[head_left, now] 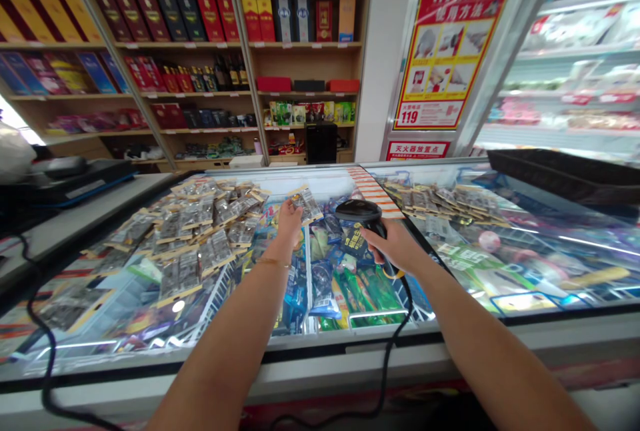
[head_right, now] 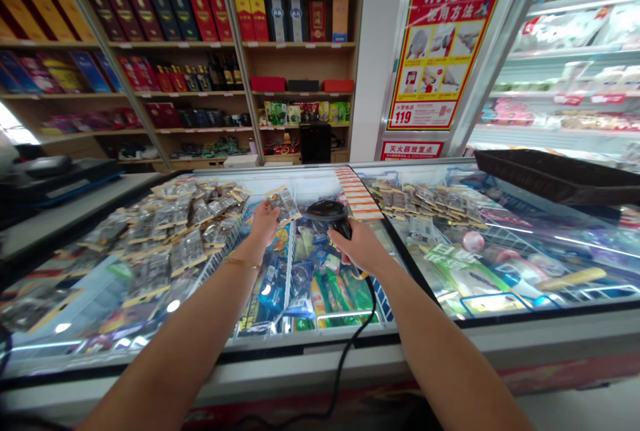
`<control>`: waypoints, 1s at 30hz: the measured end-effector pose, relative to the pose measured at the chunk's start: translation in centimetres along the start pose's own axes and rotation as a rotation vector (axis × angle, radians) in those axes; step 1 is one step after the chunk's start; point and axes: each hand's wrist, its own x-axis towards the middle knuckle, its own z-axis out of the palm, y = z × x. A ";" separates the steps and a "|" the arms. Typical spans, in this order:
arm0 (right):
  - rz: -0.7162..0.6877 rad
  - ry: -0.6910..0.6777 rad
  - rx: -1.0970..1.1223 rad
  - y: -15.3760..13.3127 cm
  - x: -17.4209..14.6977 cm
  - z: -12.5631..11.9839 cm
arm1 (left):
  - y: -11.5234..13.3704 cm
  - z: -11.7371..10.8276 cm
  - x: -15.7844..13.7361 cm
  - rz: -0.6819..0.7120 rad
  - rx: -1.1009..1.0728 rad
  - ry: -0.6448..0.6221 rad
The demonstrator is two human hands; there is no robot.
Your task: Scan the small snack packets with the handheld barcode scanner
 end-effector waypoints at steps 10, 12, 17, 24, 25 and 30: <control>-0.002 -0.016 -0.029 0.2 0.1 0.1 | 0.7 0.4 -0.4 -0.116 -0.114 0.005; 0.000 -0.011 -0.005 0.4 0.2 0.2 | 1.0 0.5 -0.6 -0.131 -0.125 0.006; 0.059 0.051 0.160 0.9 0.9 -0.9 | 2.0 1.2 -1.5 -0.164 -0.073 0.095; 0.124 0.248 0.198 2.8 -0.3 -9.9 | 3.9 9.0 -2.2 -0.347 -0.022 0.130; 0.148 0.296 0.193 3.3 -0.7 -11.5 | 4.0 11.0 -2.3 -0.372 -0.020 0.130; 0.230 0.475 0.203 5.5 -2.7 -18.3 | 2.5 22.4 -2.9 -0.375 0.041 0.006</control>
